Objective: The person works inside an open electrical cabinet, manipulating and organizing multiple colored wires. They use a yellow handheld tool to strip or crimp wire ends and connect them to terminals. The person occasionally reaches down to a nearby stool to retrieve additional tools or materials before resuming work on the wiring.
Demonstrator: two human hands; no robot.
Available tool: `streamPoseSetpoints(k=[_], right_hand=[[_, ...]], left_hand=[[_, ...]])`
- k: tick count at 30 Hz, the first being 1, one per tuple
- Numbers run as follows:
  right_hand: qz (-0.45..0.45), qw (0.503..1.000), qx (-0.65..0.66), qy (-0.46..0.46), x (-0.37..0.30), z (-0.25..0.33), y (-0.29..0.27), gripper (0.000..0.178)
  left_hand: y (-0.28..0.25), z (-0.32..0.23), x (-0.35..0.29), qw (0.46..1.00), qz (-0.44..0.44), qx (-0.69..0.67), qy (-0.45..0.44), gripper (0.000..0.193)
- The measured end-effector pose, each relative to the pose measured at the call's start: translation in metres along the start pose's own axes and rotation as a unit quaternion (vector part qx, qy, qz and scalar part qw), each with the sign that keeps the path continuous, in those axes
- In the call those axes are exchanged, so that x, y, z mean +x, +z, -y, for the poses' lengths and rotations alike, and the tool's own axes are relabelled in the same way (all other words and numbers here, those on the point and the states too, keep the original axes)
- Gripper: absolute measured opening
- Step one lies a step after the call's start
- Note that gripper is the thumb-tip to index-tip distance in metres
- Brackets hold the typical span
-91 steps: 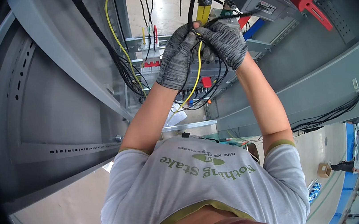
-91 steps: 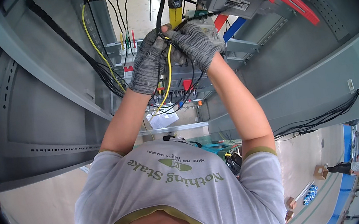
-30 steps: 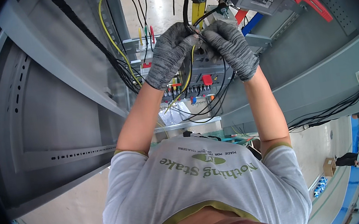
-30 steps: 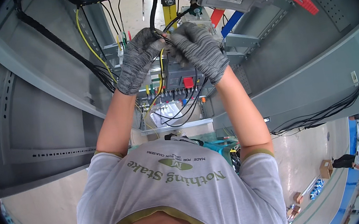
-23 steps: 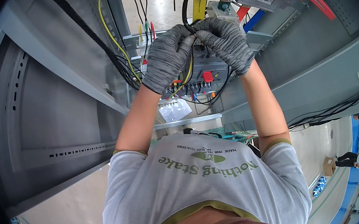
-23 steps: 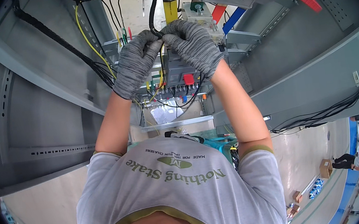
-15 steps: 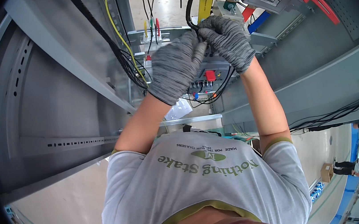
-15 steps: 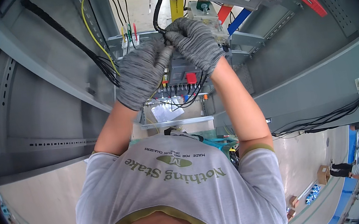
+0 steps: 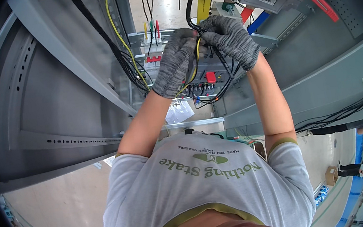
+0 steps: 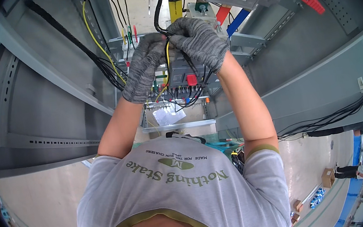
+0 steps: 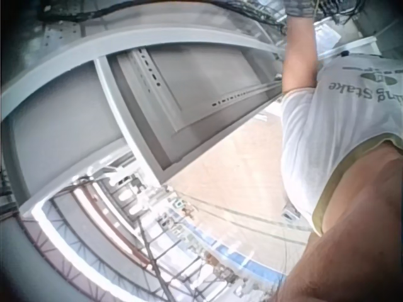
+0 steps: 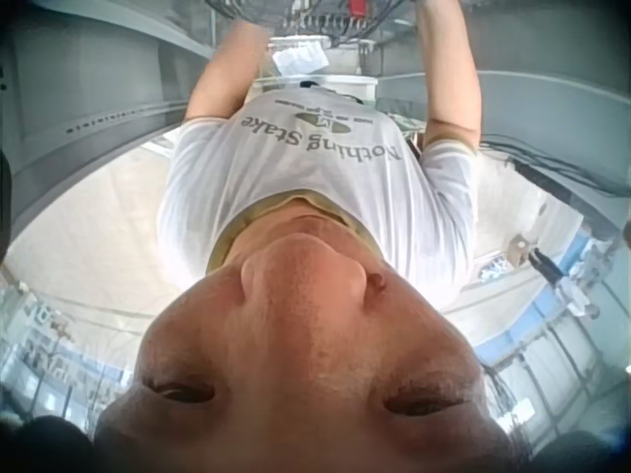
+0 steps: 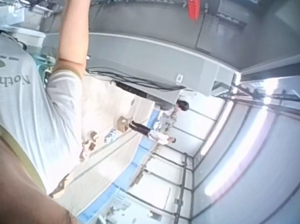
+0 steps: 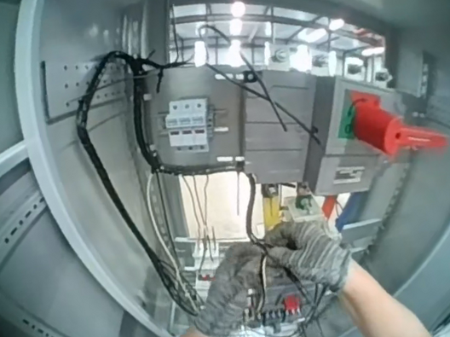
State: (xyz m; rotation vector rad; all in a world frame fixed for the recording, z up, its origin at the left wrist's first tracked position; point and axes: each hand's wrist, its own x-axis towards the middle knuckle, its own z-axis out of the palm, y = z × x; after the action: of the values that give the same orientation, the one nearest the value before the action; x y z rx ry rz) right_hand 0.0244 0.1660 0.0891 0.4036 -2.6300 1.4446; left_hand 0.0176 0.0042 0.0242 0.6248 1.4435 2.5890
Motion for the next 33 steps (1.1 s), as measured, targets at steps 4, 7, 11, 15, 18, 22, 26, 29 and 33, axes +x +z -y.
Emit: streamPoseSetpoints(k=[4, 7, 11, 15, 18, 22, 26, 29, 33], right_hand=[[-0.034, 0.993, -0.1, -0.06, -0.001, 0.0, 0.002, 0.019], [-0.078, 0.97, -0.201, -0.113, -0.002, 0.0, 0.004, 0.018], [-0.091, 0.96, -0.214, -0.155, -0.002, -0.001, 0.003, 0.018], [-0.079, 0.982, -0.142, -0.092, -0.003, -0.001, 0.004, 0.016], [-0.081, 0.986, -0.121, -0.08, -0.004, 0.0, 0.007, 0.017], [-0.111, 0.981, -0.144, -0.066, -0.01, 0.008, 0.018, 0.016], [-0.148, 0.937, -0.278, -0.153, -0.004, -0.003, 0.03, 0.017], [-0.156, 0.896, -0.388, -0.146, -0.006, -0.004, 0.038, 0.015], [-0.154, 0.922, -0.315, -0.165, -0.008, -0.009, 0.032, 0.014]], left_hand=[[-0.012, 0.008, 0.012, 0.997, 0.036, -0.039, -0.06, 0.016], [-0.011, 0.002, 0.011, 0.996, 0.031, -0.052, -0.07, 0.015], [-0.009, -0.002, 0.014, 0.988, 0.094, -0.099, -0.075, 0.017], [-0.023, 0.0, 0.032, 0.99, 0.105, 0.093, -0.027, 0.023], [-0.028, -0.015, 0.037, 0.927, 0.105, 0.358, 0.046, 0.023], [-0.025, -0.032, 0.033, 0.751, 0.086, 0.636, 0.156, 0.028], [-0.02, -0.05, 0.033, 0.885, 0.088, 0.457, -0.007, 0.033], [-0.001, -0.039, 0.023, 0.827, 0.039, 0.547, 0.128, 0.032], [0.017, -0.047, 0.01, 0.777, 0.03, 0.607, 0.164, 0.03]])
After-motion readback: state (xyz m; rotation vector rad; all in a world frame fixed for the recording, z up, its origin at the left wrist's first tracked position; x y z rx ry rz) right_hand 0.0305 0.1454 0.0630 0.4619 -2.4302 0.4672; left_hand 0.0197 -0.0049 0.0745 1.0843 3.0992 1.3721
